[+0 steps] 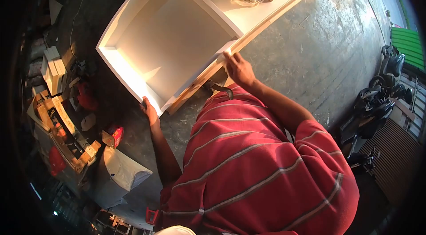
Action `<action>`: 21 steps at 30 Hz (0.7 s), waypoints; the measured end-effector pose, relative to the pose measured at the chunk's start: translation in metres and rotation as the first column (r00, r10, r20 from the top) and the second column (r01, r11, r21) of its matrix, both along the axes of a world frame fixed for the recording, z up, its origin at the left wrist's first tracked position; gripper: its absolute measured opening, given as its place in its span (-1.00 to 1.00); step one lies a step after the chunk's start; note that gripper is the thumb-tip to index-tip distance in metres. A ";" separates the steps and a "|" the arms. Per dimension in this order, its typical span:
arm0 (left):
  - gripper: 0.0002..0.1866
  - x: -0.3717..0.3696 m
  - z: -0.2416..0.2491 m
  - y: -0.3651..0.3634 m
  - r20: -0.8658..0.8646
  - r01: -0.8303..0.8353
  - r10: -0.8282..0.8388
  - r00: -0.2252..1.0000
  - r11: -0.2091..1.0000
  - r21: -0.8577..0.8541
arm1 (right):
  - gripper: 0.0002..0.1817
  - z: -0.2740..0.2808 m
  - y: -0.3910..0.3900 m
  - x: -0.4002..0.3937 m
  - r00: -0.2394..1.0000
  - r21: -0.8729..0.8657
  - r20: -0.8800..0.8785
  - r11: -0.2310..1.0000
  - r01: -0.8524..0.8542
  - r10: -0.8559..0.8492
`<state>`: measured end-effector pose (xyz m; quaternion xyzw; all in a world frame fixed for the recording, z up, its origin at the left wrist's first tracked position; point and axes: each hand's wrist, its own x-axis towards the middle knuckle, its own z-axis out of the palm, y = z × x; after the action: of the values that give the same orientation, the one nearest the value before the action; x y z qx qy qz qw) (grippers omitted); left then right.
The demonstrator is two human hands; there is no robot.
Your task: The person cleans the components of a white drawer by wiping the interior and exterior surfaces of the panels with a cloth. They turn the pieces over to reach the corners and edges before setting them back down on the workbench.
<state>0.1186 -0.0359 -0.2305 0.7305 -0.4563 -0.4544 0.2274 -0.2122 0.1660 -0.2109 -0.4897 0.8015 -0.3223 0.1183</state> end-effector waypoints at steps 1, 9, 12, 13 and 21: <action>0.00 0.002 0.000 0.000 0.007 0.008 -0.008 1.000 1.000 -0.001 | -0.49 0.008 0.000 -0.012 0.996 -0.050 -0.051 0.996 0.072 -0.075; 0.03 0.006 0.002 -0.001 -0.005 0.001 -0.001 1.000 1.000 0.002 | -0.59 0.000 -0.026 -0.009 0.978 -0.043 -0.054 0.979 0.198 -0.200; 0.04 -0.005 0.023 0.000 -0.031 -0.007 0.009 0.999 0.998 0.059 | -0.59 -0.009 -0.027 0.025 0.997 -0.023 -0.002 0.996 -0.082 0.082; 0.04 -0.004 0.021 0.001 -0.020 -0.009 0.010 1.000 0.999 0.047 | -0.60 0.005 -0.032 0.037 0.988 -0.041 0.002 0.987 -0.157 0.157; 0.00 -0.003 -0.002 -0.002 -0.174 0.032 -0.024 0.984 0.998 0.045 | -0.74 -0.006 -0.035 -0.005 0.992 0.028 -0.096 0.996 0.081 -0.078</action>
<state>0.1155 -0.0382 -0.2325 0.6868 -0.4341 -0.5302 0.2425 -0.2173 0.1309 -0.2173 -0.4700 0.8302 -0.2904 0.0752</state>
